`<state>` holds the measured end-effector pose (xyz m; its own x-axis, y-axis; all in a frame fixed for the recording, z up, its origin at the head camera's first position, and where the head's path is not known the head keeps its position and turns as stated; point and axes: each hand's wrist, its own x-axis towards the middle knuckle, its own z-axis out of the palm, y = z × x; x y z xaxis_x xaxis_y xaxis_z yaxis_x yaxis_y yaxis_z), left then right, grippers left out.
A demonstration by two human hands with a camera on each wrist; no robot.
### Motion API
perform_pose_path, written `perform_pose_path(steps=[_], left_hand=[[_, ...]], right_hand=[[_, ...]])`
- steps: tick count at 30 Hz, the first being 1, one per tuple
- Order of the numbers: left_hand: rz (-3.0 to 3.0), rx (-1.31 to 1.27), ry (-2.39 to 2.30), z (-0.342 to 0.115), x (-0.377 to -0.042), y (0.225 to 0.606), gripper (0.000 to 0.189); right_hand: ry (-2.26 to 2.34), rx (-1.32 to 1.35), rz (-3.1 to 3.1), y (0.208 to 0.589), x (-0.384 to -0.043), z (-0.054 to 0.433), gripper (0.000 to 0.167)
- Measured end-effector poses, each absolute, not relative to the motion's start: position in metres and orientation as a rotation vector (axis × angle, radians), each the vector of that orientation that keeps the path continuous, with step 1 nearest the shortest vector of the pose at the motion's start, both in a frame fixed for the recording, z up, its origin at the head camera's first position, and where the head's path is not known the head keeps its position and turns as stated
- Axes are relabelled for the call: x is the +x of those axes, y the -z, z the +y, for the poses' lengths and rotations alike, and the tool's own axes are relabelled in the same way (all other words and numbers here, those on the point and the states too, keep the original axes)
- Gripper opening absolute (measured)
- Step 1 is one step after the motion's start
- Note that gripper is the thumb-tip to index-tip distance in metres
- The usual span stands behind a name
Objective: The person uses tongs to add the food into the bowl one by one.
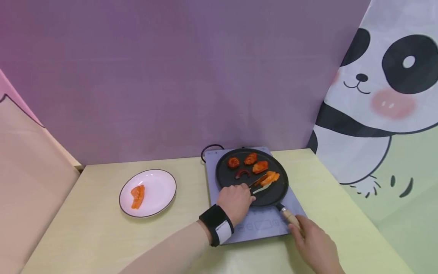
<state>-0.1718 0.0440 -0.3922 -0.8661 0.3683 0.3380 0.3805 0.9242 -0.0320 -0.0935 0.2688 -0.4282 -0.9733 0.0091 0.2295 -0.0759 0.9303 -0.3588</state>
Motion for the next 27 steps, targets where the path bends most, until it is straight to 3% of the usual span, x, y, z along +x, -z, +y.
perform_pose_path(steps=[17,27], left_hand=[[-2.865,-0.562,0.294,0.035,-0.171,0.397,0.060],[-2.839,-0.618,0.485,0.016,-0.157,0.393,0.056]], right_hand=[[-0.542,0.051,-2.870,0.428,-0.094,0.269,0.026],[-0.540,0.029,-2.908,0.426,-0.094,0.268,0.030]])
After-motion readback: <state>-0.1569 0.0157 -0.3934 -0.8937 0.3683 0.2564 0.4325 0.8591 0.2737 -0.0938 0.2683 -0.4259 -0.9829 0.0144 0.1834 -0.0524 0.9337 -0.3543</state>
